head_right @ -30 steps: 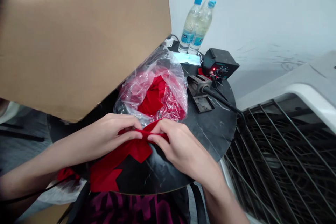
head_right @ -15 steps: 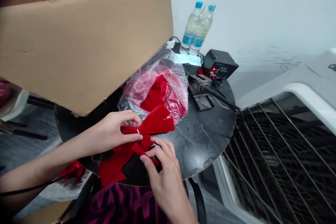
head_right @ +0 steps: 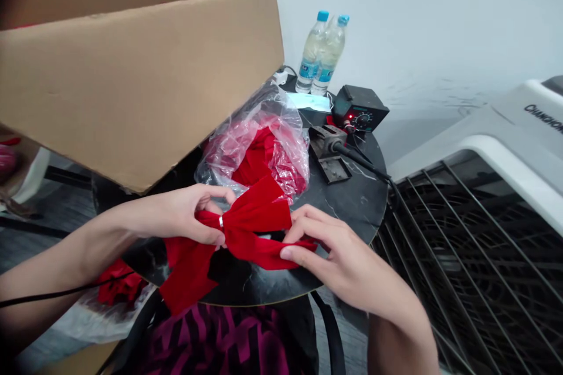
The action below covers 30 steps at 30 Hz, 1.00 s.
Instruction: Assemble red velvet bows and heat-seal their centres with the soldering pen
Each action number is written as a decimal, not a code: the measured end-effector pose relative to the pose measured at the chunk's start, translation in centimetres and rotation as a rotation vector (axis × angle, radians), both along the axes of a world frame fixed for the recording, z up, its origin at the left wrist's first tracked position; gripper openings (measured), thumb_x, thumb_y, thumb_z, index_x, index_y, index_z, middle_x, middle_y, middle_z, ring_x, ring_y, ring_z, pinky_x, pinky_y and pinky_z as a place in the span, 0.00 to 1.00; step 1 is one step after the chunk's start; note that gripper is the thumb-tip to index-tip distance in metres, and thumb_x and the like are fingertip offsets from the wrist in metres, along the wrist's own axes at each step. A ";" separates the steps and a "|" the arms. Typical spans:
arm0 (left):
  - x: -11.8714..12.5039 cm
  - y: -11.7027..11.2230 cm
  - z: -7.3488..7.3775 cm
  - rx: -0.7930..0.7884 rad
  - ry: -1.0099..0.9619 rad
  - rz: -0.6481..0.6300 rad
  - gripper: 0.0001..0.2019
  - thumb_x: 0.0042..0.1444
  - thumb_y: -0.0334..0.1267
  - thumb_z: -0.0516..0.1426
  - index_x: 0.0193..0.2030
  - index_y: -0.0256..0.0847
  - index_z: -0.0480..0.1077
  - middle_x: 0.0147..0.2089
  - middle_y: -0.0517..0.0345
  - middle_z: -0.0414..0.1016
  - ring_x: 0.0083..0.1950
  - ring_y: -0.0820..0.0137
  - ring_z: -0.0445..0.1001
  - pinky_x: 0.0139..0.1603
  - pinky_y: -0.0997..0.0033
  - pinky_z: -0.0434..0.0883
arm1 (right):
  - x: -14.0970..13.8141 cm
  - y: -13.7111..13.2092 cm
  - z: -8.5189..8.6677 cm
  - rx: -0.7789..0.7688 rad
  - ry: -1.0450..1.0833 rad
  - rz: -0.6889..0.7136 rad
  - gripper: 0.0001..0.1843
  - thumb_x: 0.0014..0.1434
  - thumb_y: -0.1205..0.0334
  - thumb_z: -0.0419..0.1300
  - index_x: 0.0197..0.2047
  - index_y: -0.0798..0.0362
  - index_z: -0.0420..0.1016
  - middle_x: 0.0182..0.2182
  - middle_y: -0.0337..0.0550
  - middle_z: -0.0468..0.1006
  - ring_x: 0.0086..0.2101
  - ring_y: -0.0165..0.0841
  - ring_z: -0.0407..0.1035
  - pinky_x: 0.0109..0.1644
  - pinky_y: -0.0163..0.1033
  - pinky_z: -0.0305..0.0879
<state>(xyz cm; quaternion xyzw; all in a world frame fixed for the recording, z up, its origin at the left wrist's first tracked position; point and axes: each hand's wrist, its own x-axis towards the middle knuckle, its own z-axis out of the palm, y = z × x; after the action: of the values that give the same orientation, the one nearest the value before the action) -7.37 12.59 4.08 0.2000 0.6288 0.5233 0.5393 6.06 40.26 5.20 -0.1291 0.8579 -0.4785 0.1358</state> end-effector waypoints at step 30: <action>-0.4 3.5 -3.3 0.245 -0.378 0.392 0.09 0.65 0.38 0.63 0.41 0.40 0.66 0.40 0.49 0.82 0.31 0.74 0.78 0.32 0.78 0.72 | -3.2 4.4 0.6 0.134 0.336 -0.208 0.06 0.66 0.54 0.67 0.40 0.43 0.86 0.50 0.44 0.84 0.52 0.44 0.77 0.60 0.48 0.72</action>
<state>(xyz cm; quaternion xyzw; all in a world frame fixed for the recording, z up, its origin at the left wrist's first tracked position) -7.75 16.06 0.78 0.0373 0.4758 0.7176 0.5072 2.81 44.68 5.78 -0.1083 0.9071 -0.4035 -0.0511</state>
